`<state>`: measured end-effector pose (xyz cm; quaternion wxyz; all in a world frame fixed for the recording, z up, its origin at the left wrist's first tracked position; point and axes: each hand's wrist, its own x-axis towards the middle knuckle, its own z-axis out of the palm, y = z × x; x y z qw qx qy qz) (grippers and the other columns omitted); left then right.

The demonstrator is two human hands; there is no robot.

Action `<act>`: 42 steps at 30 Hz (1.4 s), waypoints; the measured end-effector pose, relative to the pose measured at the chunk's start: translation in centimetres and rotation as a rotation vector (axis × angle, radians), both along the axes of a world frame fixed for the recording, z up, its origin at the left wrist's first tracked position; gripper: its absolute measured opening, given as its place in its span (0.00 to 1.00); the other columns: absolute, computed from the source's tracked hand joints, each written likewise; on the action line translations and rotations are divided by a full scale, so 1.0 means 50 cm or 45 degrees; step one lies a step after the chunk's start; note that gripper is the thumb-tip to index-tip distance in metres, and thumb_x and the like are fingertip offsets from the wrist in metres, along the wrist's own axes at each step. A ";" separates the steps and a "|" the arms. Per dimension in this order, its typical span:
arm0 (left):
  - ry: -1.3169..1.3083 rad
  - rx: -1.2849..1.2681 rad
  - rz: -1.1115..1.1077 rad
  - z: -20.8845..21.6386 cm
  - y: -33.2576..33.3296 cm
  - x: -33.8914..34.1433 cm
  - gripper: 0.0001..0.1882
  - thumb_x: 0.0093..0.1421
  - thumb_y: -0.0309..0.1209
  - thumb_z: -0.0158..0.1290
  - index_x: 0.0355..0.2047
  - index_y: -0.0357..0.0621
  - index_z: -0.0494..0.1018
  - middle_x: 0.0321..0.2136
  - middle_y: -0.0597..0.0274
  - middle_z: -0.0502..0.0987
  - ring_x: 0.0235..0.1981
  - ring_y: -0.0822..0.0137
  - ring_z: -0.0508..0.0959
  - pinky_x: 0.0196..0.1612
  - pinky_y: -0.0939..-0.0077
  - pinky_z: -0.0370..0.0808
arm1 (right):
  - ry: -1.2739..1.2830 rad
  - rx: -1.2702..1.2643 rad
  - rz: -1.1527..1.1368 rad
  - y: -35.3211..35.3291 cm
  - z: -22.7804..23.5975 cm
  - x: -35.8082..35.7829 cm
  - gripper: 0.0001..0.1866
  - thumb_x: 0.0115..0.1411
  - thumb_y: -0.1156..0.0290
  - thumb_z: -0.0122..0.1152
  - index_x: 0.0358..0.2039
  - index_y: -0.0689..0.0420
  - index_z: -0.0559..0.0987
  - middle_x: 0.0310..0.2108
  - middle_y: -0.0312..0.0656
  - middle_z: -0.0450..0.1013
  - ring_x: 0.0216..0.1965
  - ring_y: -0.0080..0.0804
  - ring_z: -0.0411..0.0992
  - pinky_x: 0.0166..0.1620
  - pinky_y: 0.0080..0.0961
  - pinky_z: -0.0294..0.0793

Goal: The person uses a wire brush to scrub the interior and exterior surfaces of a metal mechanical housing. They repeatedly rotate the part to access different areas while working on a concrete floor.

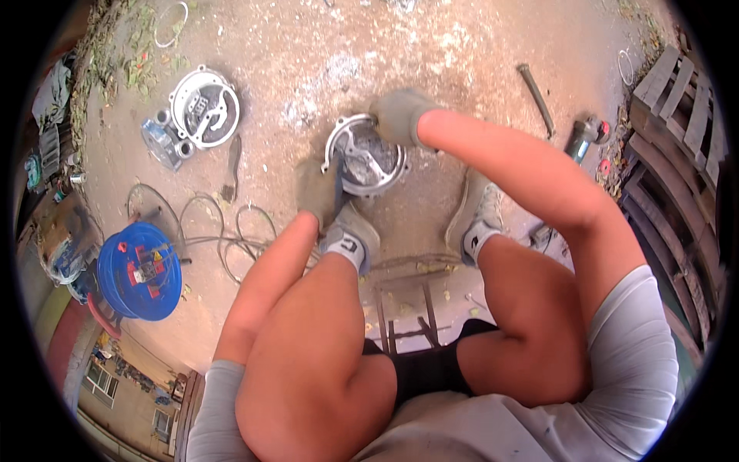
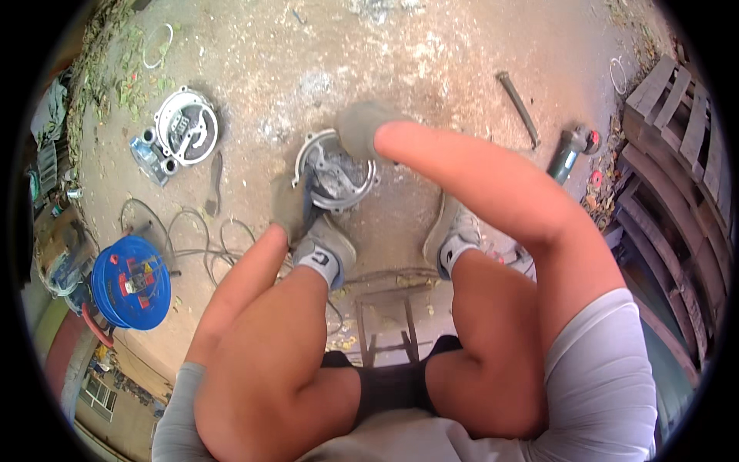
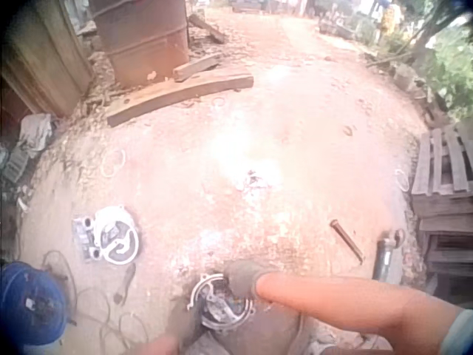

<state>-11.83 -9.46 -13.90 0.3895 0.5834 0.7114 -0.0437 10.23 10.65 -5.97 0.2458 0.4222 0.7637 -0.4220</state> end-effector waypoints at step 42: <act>-0.014 0.107 0.070 -0.032 -0.016 -0.009 0.27 0.73 0.56 0.53 0.57 0.49 0.82 0.46 0.35 0.82 0.50 0.34 0.79 0.53 0.43 0.75 | -0.087 0.242 0.224 -0.006 0.080 -0.050 0.14 0.69 0.69 0.59 0.47 0.56 0.91 0.49 0.48 0.88 0.51 0.46 0.87 0.52 0.42 0.85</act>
